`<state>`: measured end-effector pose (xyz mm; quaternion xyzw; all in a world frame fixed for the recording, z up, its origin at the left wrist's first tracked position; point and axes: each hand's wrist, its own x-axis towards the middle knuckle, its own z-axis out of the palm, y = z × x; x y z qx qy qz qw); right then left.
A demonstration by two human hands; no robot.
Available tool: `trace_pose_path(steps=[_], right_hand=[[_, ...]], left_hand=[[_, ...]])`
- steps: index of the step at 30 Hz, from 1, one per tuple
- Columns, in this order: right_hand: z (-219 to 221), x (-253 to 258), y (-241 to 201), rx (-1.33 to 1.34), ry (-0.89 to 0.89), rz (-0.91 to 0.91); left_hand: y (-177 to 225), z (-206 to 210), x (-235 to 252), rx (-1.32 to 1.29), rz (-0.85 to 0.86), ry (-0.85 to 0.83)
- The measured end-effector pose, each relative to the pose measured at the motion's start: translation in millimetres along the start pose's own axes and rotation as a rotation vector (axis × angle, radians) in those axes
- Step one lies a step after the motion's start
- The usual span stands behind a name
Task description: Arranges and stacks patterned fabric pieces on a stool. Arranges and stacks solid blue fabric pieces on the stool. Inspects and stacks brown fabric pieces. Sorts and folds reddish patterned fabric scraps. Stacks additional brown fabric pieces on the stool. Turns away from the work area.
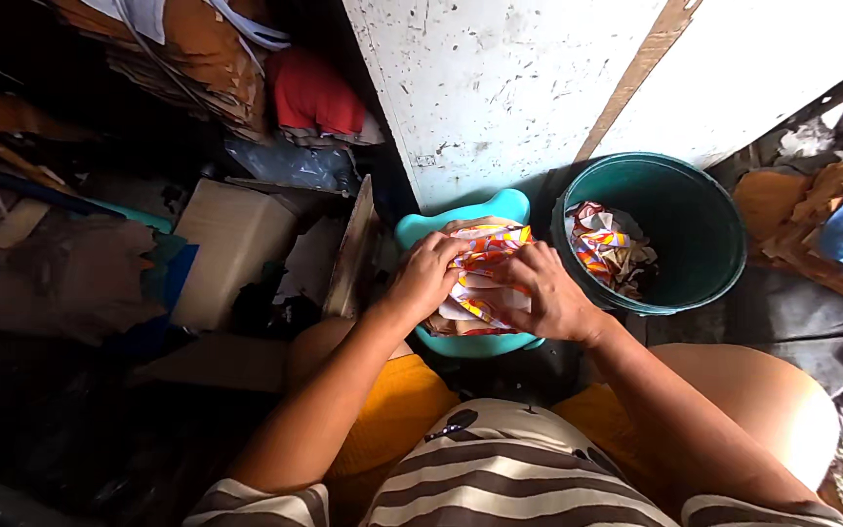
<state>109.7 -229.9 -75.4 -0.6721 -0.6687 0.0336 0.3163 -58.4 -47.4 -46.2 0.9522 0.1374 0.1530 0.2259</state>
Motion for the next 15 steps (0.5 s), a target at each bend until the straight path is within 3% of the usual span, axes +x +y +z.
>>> trace_pose_path(steps=[4, 15], right_hand=[[10, -8, -8, -0.117, -0.167, -0.023], [28, -11, -25, -0.157, -0.153, 0.117]], left_hand=[[-1, 1, 0, 0.047, -0.014, -0.022], [8, 2, -2, 0.012, -0.049, -0.032]])
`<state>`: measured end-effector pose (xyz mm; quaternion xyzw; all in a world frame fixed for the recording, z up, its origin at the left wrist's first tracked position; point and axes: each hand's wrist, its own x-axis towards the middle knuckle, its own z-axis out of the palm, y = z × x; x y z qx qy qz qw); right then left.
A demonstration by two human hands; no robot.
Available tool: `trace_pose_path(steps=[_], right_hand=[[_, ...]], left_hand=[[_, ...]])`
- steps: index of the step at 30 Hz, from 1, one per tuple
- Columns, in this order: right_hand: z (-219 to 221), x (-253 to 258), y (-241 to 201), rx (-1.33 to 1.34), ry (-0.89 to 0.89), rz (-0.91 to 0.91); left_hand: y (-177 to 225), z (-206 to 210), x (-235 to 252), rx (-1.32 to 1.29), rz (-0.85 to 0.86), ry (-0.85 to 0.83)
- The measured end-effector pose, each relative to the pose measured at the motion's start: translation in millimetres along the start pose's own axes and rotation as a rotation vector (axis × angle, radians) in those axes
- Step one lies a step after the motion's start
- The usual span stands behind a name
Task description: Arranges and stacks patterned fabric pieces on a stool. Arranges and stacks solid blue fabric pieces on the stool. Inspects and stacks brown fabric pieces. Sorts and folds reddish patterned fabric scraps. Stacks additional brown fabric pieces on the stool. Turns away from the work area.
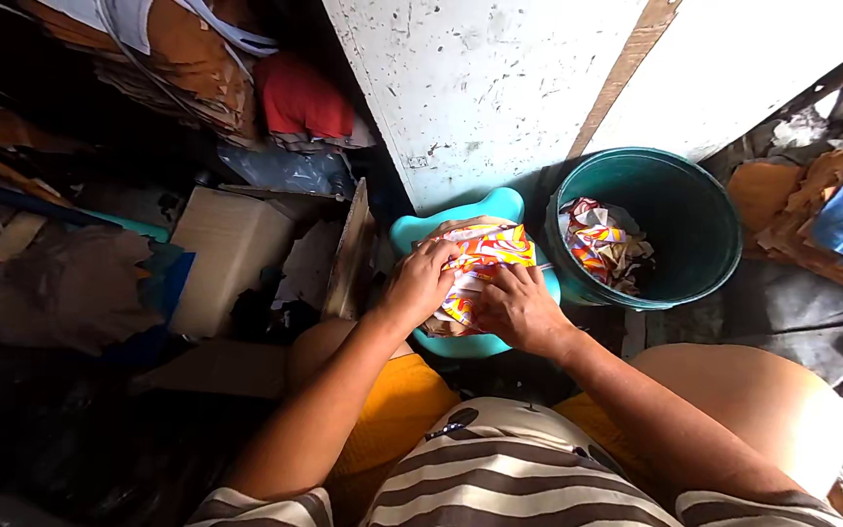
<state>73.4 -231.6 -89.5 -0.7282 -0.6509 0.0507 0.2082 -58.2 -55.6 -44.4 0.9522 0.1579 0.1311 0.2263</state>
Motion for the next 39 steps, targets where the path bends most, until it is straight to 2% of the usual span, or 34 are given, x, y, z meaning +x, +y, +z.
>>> trace_pose_path(steps=[3, 8, 14, 17, 20, 23, 28, 32, 36, 39], right_hand=[[-4, 1, -5, 0.073, 0.022, 0.000], [-25, 6, 2, 0.234, 0.200, -0.008], [-19, 12, 9, 0.156, 0.078, 0.191], [-18, 13, 7, 0.098, 0.068, 0.194], [-10, 12, 9, 0.046, 0.207, 0.140], [2, 13, 11, 0.000, 0.361, 0.073], [33, 13, 18, -0.112, 0.245, 0.106], [51, 8, 24, -0.135, 0.234, 0.106], [45, 9, 26, -0.078, 0.158, 0.106], [28, 8, 32, 0.106, 0.165, 0.073]], left_hand=[[3, -3, -2, -0.006, -0.005, -0.004], [4, -12, -14, -0.005, -0.014, 0.002], [-2, -9, -20, 0.041, -0.071, -0.111], [3, -12, -16, 0.050, -0.033, -0.023], [14, -9, -1, 0.032, 0.075, 0.135], [20, 15, 10, 0.104, 0.143, 0.075], [0, 52, 4, 0.258, 0.117, -0.030], [-12, 67, 0, 0.298, 0.167, 0.022], [-14, 68, 1, 0.287, 0.171, 0.021], [-9, 60, 4, 0.254, 0.167, -0.002]])
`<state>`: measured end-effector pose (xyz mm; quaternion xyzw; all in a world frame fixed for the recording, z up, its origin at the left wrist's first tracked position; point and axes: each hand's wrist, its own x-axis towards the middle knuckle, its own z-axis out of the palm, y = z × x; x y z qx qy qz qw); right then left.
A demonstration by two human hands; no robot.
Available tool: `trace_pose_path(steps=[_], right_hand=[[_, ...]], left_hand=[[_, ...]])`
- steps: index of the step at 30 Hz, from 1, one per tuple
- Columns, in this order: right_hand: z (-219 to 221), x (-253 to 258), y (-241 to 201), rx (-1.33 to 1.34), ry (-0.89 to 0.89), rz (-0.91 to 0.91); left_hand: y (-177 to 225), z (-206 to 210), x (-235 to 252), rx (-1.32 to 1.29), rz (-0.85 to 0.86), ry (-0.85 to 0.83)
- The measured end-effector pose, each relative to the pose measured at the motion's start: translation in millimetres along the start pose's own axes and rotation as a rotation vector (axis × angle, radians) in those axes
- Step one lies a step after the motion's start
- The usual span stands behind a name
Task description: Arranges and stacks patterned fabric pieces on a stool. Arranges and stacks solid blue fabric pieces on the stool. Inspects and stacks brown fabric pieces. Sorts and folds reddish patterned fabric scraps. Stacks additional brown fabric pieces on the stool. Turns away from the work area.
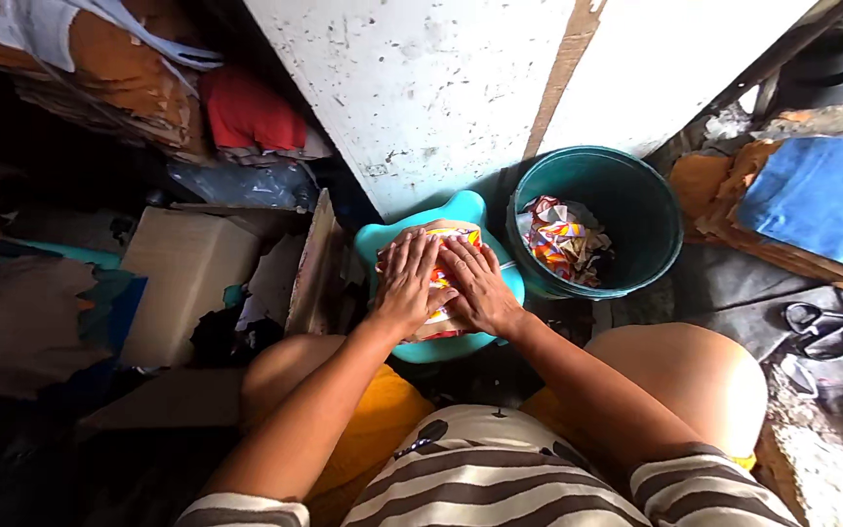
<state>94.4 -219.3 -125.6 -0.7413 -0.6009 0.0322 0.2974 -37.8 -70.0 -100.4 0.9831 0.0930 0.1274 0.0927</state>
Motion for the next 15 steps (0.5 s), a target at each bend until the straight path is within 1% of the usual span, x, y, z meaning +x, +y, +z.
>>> trace_pose_path(steps=[2, 3, 5, 6, 7, 9, 11, 13, 15], right_hand=[[-18, 8, 8, 0.100, 0.082, -0.007], [-31, 13, 15, 0.124, 0.126, 0.025], [-63, 24, 35, 0.145, 0.219, 0.165], [-78, 32, 50, 0.146, 0.274, 0.257], [-91, 39, 67, 0.136, 0.289, 0.366], [-109, 43, 104, 0.120, 0.210, 0.598], [-108, 38, 140, 0.084, 0.049, 0.765], [-92, 26, 172, 0.008, -0.159, 0.858], [-72, 14, 195, -0.071, -0.373, 0.904]], left_hand=[[1, -6, 2, -0.014, -0.012, -0.010], [1, -9, 2, -0.025, -0.018, -0.011], [4, -20, 4, -0.058, -0.057, -0.028], [5, -26, 6, -0.070, -0.086, -0.023], [7, -32, 9, -0.078, -0.105, -0.003], [14, -40, 19, -0.068, -0.094, 0.024], [23, -41, 28, -0.046, -0.010, -0.015], [28, -28, 32, 0.004, 0.074, -0.102], [23, -11, 32, 0.068, 0.089, -0.192]])
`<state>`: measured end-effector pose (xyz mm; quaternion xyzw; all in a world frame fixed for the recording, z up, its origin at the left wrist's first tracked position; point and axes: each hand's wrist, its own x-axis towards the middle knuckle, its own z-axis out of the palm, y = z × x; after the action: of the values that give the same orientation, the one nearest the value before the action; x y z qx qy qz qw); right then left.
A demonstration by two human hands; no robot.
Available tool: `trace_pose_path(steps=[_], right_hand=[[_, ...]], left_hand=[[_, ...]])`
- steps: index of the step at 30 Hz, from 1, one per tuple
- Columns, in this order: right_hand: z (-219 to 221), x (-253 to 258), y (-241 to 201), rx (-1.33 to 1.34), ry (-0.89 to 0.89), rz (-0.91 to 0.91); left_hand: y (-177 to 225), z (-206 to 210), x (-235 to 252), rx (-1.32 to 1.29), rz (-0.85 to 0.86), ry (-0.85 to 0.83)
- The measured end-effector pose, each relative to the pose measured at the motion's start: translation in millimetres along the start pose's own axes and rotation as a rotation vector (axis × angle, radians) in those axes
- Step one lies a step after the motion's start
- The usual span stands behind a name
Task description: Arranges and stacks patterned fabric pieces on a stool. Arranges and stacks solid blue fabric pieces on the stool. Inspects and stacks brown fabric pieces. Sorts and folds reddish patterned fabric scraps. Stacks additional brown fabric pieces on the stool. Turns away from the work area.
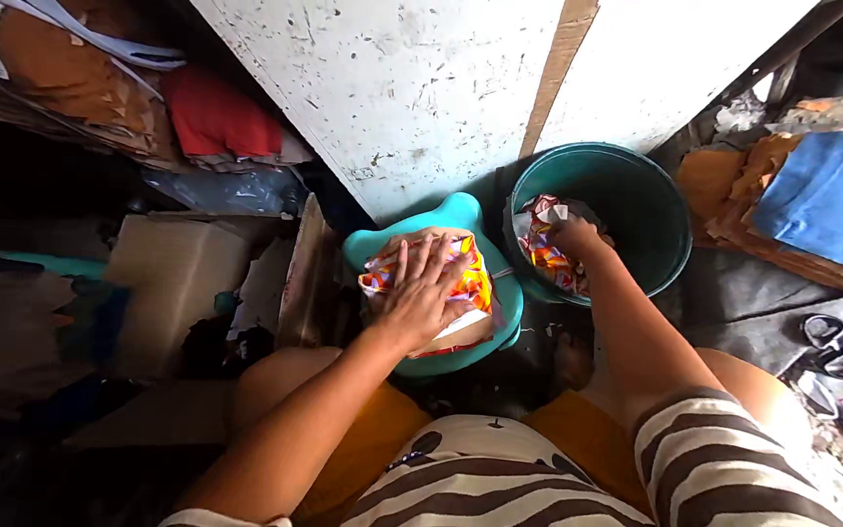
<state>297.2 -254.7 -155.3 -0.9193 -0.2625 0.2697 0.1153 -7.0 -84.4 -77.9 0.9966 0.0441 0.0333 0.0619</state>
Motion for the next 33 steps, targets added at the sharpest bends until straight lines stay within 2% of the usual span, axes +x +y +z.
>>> trace_pose_path(steps=[4, 7, 10, 14, 17, 21, 24, 27, 29, 31, 33], right_hand=[[34, 20, 22, -0.160, -0.208, 0.037], [27, 14, 22, -0.054, -0.107, 0.117], [-7, -8, 16, 0.130, 0.137, 0.090], [-60, -32, 17, 0.287, 0.351, -0.096], [-99, -51, 16, 0.426, 0.414, -0.199], [-143, -89, 1, 0.595, 0.450, -0.347], [-165, -113, -8, 0.643, 0.445, -0.498], [-177, -130, -15, 0.588, 0.462, -0.657], [-182, -140, -18, 0.419, 0.524, -0.719], [-183, -150, -20, 0.204, 0.595, -0.754], [-179, -160, -22, 0.093, 0.631, -0.762]], left_hand=[[-5, 12, 2, 0.057, -0.015, -0.022], [-6, 14, 0, 0.064, -0.006, -0.001], [-5, 11, 1, 0.074, -0.007, -0.046], [-3, 3, 3, 0.002, -0.009, -0.062], [1, -20, 11, -0.159, -0.052, -0.113], [13, -57, 37, -0.312, -0.042, 0.005], [35, -90, 73, -0.416, 0.037, 0.113], [59, -112, 116, -0.510, 0.101, 0.218], [75, -121, 143, -0.569, 0.125, 0.244], [88, -124, 165, -0.619, 0.174, 0.229], [99, -124, 177, -0.674, 0.218, 0.138]])
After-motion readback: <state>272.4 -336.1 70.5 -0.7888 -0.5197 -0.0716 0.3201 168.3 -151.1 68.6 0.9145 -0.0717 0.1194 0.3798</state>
